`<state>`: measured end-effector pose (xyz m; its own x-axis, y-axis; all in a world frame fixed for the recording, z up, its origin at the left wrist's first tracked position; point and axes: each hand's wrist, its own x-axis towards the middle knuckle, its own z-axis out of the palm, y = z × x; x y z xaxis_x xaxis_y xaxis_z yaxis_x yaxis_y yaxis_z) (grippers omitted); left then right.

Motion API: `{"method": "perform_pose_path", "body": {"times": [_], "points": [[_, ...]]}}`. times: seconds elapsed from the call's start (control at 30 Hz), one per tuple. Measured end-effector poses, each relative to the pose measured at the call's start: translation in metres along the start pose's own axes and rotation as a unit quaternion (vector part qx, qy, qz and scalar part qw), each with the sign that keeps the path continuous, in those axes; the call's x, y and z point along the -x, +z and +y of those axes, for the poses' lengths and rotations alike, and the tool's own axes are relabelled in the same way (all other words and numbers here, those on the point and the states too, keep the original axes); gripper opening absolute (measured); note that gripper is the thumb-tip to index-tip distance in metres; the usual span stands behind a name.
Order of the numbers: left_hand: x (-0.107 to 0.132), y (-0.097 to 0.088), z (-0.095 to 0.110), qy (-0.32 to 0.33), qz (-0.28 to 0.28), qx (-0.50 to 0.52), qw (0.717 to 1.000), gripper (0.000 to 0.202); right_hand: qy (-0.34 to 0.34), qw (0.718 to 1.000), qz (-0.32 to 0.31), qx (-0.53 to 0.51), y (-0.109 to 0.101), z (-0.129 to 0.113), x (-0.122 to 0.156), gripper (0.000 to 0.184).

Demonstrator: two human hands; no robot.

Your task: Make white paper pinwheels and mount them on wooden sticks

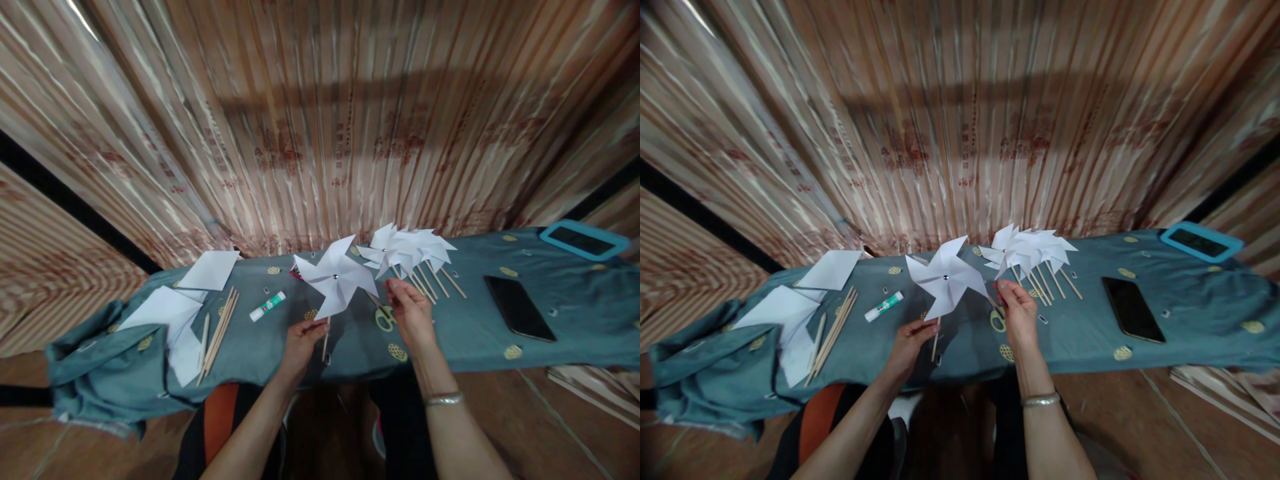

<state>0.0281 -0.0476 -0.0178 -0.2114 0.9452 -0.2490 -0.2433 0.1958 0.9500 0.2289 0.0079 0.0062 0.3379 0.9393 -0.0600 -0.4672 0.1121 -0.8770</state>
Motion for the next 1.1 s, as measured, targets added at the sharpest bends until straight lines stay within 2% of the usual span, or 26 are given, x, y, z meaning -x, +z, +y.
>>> {"method": "perform_pose_path", "body": {"times": [0.17, 0.47, 0.87, 1.1], "points": [[0.001, 0.001, -0.001, -0.008, -0.010, -0.010, 1.000, 0.033, 0.012, 0.998, -0.044, 0.039, -0.002, 0.010, -0.003, 0.028], [-0.001, -0.004, -0.001, 0.014, 0.016, -0.019, 1.000, 0.028, 0.033, 0.996, -0.053, 0.066, 0.006, 0.021, 0.003, 0.030], [-0.004, -0.007, 0.003, 0.024, 0.036, 0.010, 0.999, 0.027, 0.068, 0.978, -0.151, 0.128, 0.019, 0.026, 0.028, 0.034], [-0.004, -0.006, 0.003, 0.023, 0.035, 0.012, 0.999, 0.027, 0.109, 0.969, -0.179, 0.130, 0.029, 0.029, 0.038, 0.039]]}}
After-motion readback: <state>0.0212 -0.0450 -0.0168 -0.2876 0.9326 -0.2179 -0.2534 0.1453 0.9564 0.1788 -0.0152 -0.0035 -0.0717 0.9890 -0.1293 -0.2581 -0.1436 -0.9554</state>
